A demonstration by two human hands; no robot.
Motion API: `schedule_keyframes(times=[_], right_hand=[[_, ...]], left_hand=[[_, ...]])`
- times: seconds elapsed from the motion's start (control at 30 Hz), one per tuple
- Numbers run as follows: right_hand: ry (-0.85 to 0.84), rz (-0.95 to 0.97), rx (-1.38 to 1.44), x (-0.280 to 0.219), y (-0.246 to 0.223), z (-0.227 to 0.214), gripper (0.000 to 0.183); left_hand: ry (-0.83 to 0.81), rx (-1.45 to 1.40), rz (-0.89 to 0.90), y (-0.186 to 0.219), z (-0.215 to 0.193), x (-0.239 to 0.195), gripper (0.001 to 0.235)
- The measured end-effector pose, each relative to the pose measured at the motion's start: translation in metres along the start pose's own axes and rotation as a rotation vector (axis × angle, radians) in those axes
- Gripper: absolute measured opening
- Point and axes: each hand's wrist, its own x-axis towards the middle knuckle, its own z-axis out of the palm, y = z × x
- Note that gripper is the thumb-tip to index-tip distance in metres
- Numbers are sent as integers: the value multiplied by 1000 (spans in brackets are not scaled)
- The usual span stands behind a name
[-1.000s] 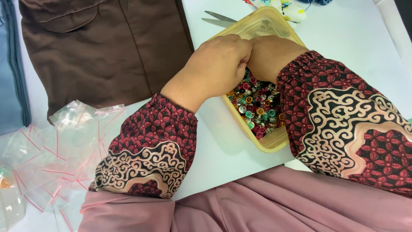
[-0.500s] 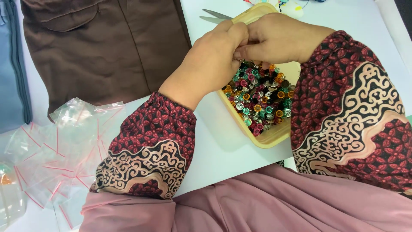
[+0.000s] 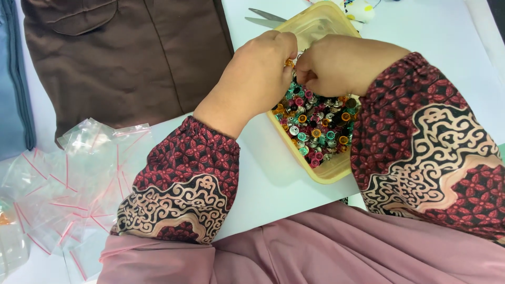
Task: Sorting small colored beads and placing them into small plastic zip-lock bags
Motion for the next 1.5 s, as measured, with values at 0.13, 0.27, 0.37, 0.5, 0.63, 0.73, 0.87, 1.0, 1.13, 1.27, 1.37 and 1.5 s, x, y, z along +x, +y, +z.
schedule_keyframes(times=[0.13, 0.27, 0.37, 0.5, 0.63, 0.73, 0.87, 1.0, 1.13, 1.27, 1.37, 1.5], right_hand=[[-127, 148, -88, 0, -17, -6, 26], [-174, 183, -145, 11, -22, 4, 17], [-209, 192, -186, 16, -21, 8, 23], [-182, 182, -191, 12, -23, 4, 27], [-176, 177, -228, 13, -21, 6, 29], [-254, 180, -324, 23, -16, 9, 22], [-10, 109, -139, 28, 15, 26, 18], [208, -80, -71, 15, 14, 12, 18], [284, -142, 9, 12, 20, 11, 10], [260, -107, 7, 14, 20, 14, 8], [363, -128, -35, 16, 19, 18, 10], [125, 64, -129, 16, 8, 16, 25]], left_hand=[[-25, 15, -14, 1, 1, 0, 15], [-20, 18, -5, 2, 1, 0, 18], [-13, 33, 23, 2, 0, 1, 21], [11, 14, 57, 2, 0, 0, 21], [7, 0, 27, 2, 0, 0, 21], [2, 4, 31, 2, -1, 0, 24], [24, -21, 54, 2, -2, 0, 25], [44, -17, 22, 2, -2, 0, 18], [59, -31, -11, 6, -4, 0, 17], [80, -23, 13, 4, -1, 0, 13], [42, -33, -4, 6, -3, 0, 19], [15, 20, 2, 5, -3, 1, 25]])
